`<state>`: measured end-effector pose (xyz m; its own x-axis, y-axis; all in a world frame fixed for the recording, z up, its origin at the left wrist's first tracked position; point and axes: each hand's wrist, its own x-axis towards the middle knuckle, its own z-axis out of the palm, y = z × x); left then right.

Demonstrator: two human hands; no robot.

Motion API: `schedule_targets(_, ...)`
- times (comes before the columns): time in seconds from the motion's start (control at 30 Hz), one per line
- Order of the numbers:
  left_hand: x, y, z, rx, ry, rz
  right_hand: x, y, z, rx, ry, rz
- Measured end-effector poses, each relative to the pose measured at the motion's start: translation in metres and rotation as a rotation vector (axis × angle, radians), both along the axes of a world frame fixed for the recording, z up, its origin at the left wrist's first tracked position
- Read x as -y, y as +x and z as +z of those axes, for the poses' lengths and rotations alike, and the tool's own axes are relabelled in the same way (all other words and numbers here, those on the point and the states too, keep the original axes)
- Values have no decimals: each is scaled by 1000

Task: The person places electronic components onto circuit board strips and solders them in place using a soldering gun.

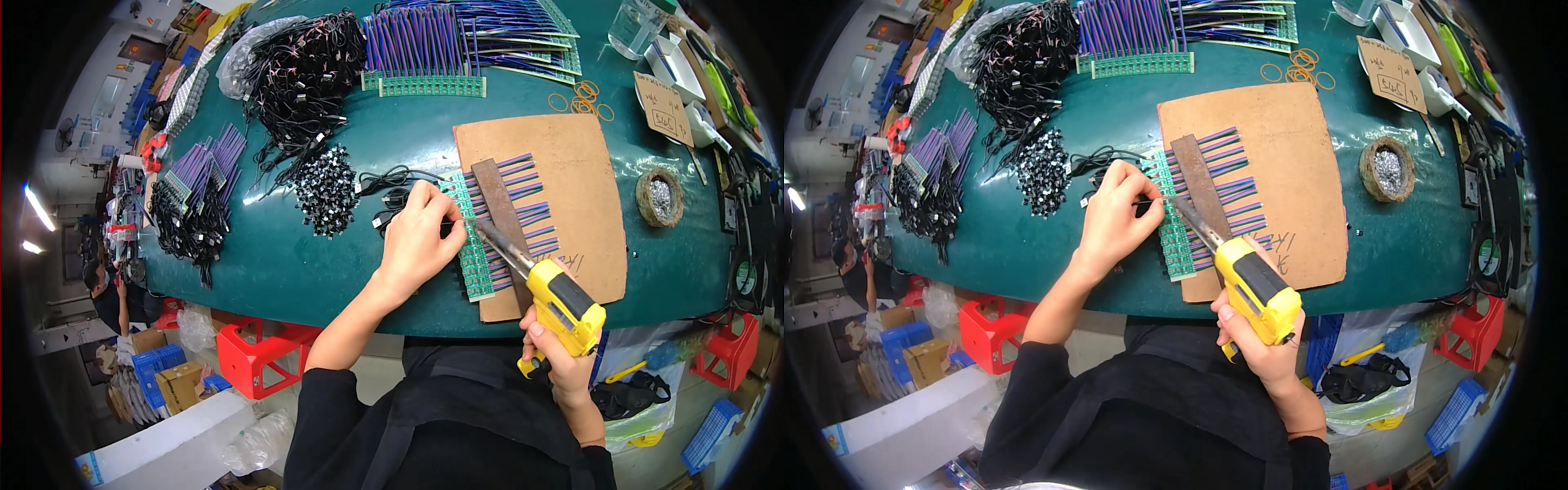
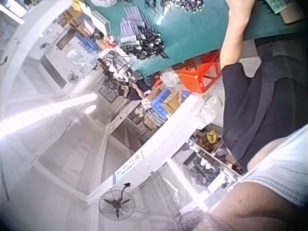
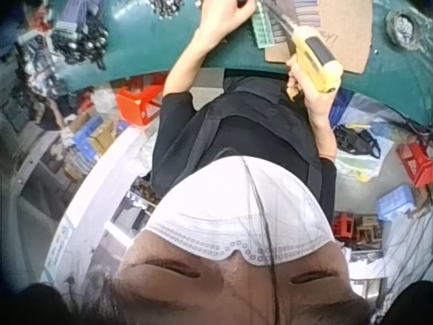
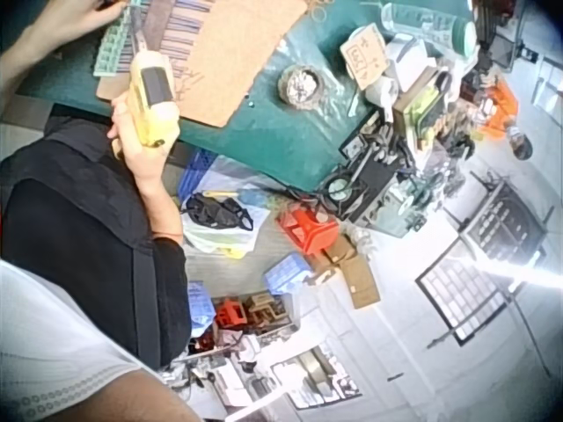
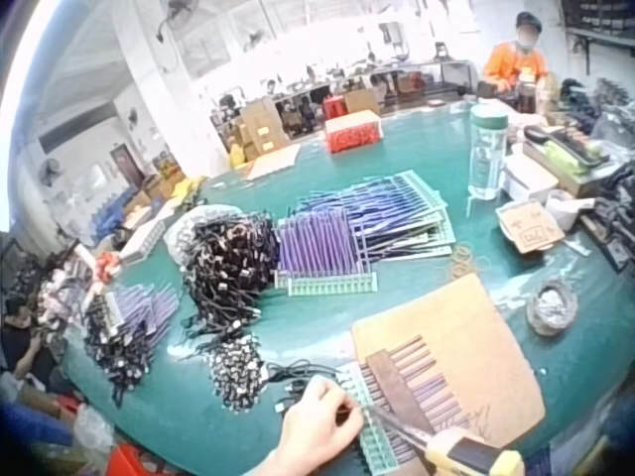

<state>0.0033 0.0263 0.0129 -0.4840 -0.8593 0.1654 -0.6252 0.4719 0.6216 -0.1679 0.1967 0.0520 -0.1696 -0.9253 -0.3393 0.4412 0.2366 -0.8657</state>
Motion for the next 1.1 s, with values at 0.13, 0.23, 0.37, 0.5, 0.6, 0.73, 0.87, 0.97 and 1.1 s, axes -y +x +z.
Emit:
schedule_targets(0.13, 0, 0, 0, -17, 5, -1, 0, -1, 1, 30, -68, -106)
schedule_targets(0.23, 1, 0, 1, 3, 2, -10, 0, -4, 2, 2, -83, -139)
schedule_targets(0.37, 0, 1, 1, 11, -4, -12, 1, -1, 0, -44, -31, -121)
schedule_targets(0.5, 0, 0, 2, 8, -9, -13, 0, 0, -2, -30, -52, -116)
schedule_targets(0.6, -2, 0, 3, 18, -14, -12, -1, -2, -3, -2, -66, -134)
schedule_targets(0.73, -2, 2, 4, -16, 0, -69, -3, -3, -4, 33, -84, -153)
schedule_targets(0.87, 1, 0, 0, -102, -12, -83, -3, -1, -5, 36, -64, -147)
schedule_targets(0.97, 3, -3, -4, -89, -18, -109, -3, 0, -5, -16, -46, -150)
schedule_targets(1.1, 5, -2, -4, -51, -96, -166, -5, -2, -4, 15, -60, -129)
